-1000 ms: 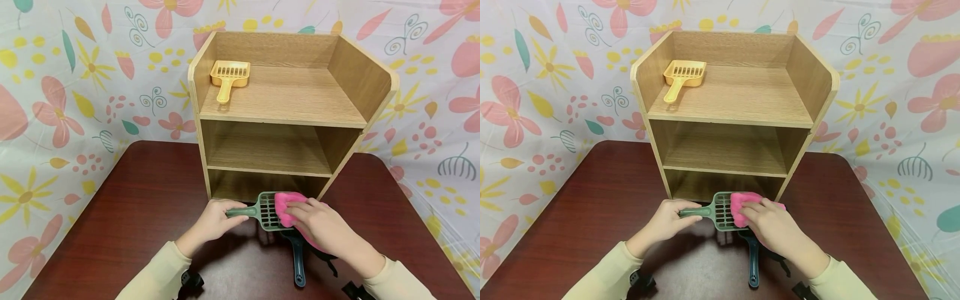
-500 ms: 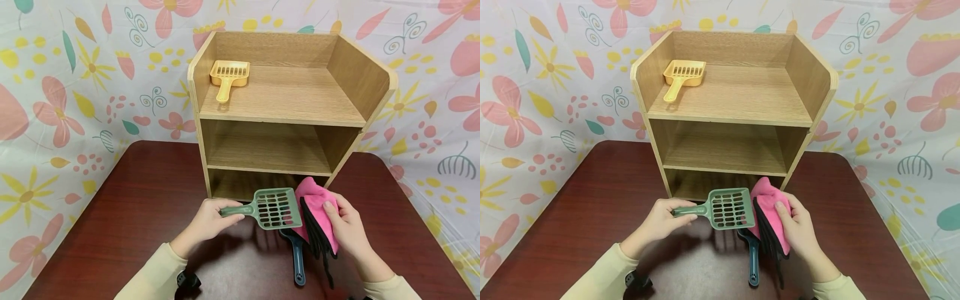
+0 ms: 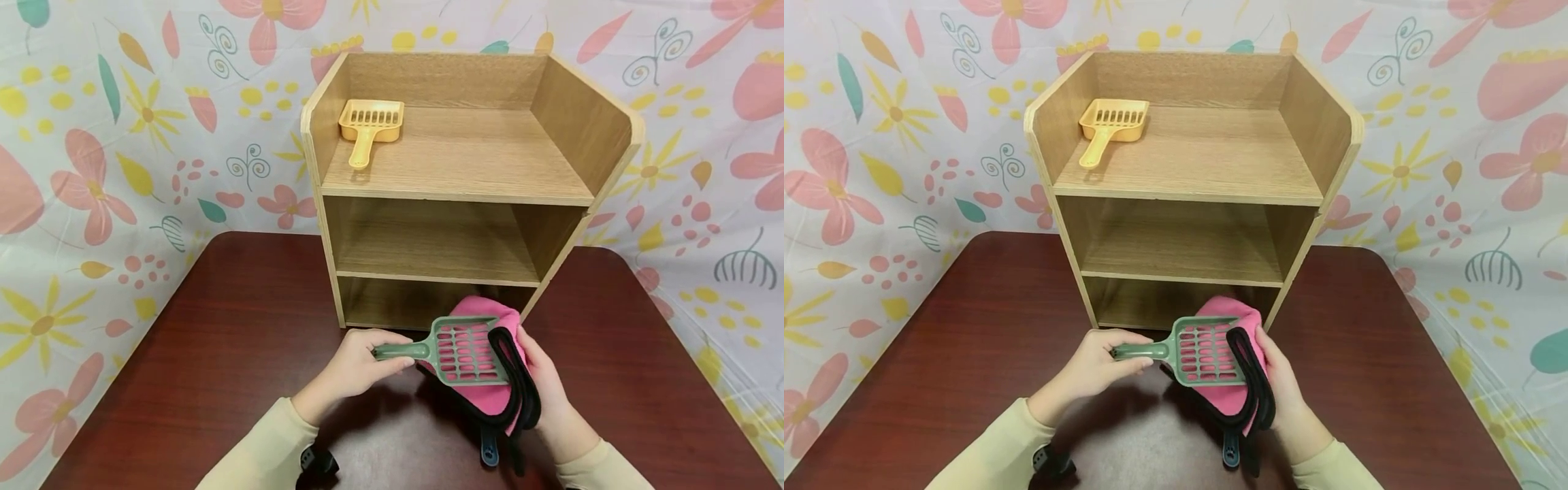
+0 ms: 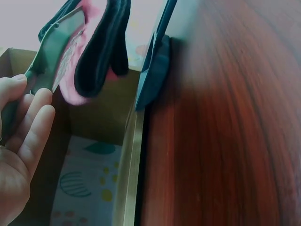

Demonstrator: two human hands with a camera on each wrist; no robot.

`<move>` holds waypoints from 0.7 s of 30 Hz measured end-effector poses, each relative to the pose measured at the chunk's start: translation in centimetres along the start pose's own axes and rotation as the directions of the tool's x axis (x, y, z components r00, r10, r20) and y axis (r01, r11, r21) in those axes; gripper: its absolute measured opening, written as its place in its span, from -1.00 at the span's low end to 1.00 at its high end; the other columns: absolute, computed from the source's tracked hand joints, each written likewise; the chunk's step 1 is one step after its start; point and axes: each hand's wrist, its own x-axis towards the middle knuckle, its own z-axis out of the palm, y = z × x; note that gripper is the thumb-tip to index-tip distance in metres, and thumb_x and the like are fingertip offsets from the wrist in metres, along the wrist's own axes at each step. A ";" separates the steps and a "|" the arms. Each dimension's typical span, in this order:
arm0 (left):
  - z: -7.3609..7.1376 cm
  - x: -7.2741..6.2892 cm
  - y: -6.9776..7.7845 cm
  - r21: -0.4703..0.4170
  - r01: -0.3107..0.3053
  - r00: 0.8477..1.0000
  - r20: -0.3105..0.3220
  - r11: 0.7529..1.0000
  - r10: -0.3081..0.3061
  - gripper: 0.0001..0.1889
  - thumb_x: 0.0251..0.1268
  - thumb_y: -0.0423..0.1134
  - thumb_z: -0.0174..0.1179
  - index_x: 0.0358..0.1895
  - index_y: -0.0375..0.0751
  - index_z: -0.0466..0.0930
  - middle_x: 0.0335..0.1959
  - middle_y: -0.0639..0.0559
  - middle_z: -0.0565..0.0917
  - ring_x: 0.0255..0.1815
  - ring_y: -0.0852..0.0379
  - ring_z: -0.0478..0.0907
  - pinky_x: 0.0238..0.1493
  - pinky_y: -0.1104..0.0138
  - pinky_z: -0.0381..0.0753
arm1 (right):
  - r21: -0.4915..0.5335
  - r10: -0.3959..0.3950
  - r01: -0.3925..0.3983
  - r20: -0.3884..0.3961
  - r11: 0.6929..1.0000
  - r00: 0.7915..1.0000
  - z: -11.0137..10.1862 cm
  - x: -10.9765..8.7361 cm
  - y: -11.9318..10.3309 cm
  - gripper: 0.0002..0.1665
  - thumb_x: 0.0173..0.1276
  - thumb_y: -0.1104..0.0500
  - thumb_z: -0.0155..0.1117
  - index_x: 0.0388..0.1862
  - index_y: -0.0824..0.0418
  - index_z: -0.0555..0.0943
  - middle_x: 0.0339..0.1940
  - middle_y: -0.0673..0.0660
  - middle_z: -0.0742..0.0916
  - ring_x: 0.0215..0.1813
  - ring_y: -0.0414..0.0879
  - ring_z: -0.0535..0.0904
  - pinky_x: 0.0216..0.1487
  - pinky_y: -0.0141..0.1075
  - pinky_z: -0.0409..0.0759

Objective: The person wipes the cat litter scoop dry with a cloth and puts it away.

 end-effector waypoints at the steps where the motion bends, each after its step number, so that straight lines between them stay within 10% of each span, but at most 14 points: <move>1: 0.1 0.0 0.0 0.011 -0.013 1.000 0.001 1.000 0.013 -0.76 0.07 -0.34 0.35 -0.15 -0.33 0.68 -0.36 -0.19 0.74 -0.50 0.41 0.59 -0.47 0.37 0.66 | 0.008 -0.003 0.003 0.010 1.000 1.000 -0.1 0.2 0.2 -0.10 0.48 -0.25 -0.79 0.27 0.17 0.43 0.19 0.17 0.60 0.27 0.01 0.48 0.37 -0.12 0.34; 11: 0.1 0.0 -0.3 -0.053 0.026 0.999 0.024 0.998 -0.025 -0.75 0.07 -0.37 0.35 -0.14 -0.36 0.67 -0.34 -0.24 0.73 -0.51 0.40 0.61 -0.47 0.34 0.67 | 0.158 -0.049 0.030 0.117 0.987 0.992 -0.7 0.9 1.3 -0.13 0.46 -0.31 -0.72 0.36 0.13 0.34 0.34 0.17 0.47 0.40 0.02 0.31 0.47 -0.14 0.15; 21: 0.1 0.0 -0.5 -0.003 -0.050 0.998 0.022 0.999 0.050 -0.78 0.07 -0.35 0.36 -0.18 -0.31 0.70 -0.35 -0.17 0.74 -0.49 0.42 0.58 -0.45 0.36 0.67 | 0.031 -0.007 0.004 0.079 1.000 0.997 0.0 1.0 1.4 -0.14 0.50 -0.21 -0.73 0.28 0.28 0.38 0.27 0.21 0.54 0.34 0.02 0.41 0.42 -0.18 0.27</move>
